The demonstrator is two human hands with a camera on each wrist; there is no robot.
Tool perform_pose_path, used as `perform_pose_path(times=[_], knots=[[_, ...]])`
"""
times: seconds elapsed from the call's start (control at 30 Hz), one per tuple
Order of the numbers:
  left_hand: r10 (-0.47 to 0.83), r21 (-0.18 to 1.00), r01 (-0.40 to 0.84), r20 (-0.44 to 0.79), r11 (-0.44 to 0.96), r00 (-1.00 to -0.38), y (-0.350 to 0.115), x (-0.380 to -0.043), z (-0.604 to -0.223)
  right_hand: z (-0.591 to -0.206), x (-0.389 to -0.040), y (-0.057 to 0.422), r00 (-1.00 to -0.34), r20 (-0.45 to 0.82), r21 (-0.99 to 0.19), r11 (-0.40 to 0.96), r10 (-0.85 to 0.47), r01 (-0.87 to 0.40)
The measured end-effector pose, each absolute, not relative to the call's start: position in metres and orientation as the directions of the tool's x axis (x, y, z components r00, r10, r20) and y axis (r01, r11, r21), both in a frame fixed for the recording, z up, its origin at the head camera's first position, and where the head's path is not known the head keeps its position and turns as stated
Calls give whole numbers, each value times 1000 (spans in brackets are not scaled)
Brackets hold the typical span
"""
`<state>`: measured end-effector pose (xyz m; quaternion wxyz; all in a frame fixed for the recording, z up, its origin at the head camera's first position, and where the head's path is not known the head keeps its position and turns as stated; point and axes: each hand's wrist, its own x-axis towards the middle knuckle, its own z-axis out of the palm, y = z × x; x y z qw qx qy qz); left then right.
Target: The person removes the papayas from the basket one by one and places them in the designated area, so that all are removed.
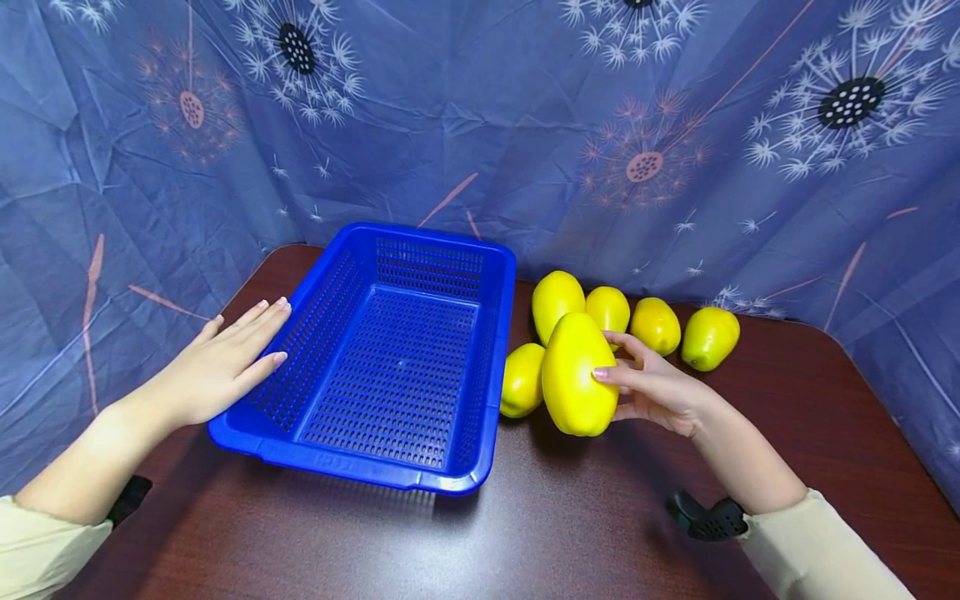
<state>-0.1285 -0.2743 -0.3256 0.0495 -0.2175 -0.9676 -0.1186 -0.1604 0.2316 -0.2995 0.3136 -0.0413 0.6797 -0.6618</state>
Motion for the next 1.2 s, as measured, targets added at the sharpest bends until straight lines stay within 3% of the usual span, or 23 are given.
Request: perform_pose_path(times=[0.7, 1.2], knots=[[386, 220, 407, 133, 887, -913, -272, -127, -323, -336, -156, 252, -796, -431, -902, 207, -424, 378], [381, 229, 400, 124, 887, -916, -272, -127, -323, -341, -159, 254, -788, -477, -878, 237, -390, 415]])
